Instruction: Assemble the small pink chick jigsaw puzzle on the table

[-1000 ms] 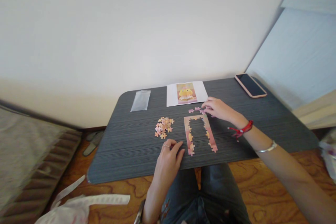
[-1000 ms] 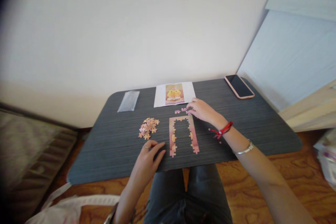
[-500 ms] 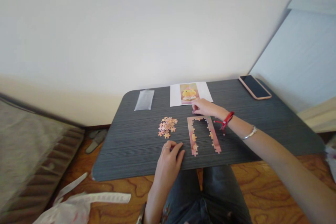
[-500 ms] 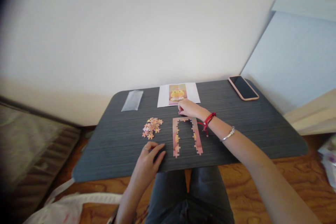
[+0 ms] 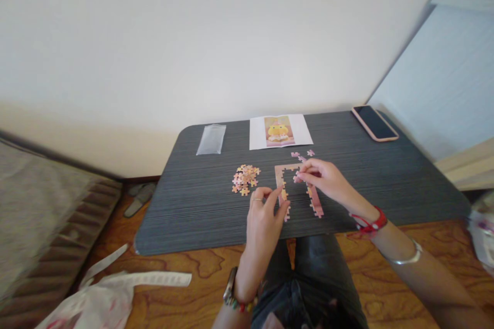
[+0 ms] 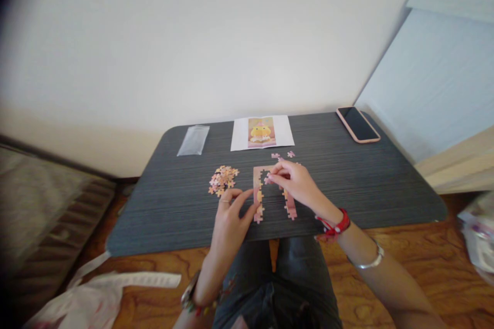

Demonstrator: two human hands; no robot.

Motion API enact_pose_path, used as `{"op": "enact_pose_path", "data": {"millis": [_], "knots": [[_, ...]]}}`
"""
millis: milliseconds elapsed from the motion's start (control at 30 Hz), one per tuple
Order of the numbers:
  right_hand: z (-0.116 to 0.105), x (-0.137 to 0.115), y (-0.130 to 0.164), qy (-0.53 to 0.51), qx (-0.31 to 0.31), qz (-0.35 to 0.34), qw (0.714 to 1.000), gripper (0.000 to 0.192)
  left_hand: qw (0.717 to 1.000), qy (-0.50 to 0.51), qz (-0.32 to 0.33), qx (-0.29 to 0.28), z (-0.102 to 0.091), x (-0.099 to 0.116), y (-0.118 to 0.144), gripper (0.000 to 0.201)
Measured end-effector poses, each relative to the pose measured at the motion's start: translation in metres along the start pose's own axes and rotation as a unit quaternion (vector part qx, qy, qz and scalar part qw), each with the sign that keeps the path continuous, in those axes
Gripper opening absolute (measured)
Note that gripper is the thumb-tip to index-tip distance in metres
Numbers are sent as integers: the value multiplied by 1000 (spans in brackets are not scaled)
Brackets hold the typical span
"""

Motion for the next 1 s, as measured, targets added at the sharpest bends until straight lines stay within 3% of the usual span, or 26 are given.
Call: {"op": "enact_pose_path", "data": {"millis": [167,400,600,800,1000], "knots": [[-7,22,47,-69,56,88,992,27,999,25,25,24,7,31,3,18],[-17,29,73,-53,101,64,991,26,997,40,69,7,10,43,10,10],[-27,16,79,95,77,-51,991,19,997,47,62,-17,14,42,14,12],[-28,-4,83,245,47,-218,944,20,996,36,71,-47,20,45,17,13],[-27,16,98,305,37,-223,925,23,992,12,69,-100,31,49,32,12]]}}
Point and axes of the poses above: each hand's wrist, its own y-axis away from the middle knuckle, its own z-axis out of the palm, x = y × z, the point moved 9 cm from there along -y, towards the middle knuckle, and after that the axes turned 15 degrees about x, right-handed, at the moved point
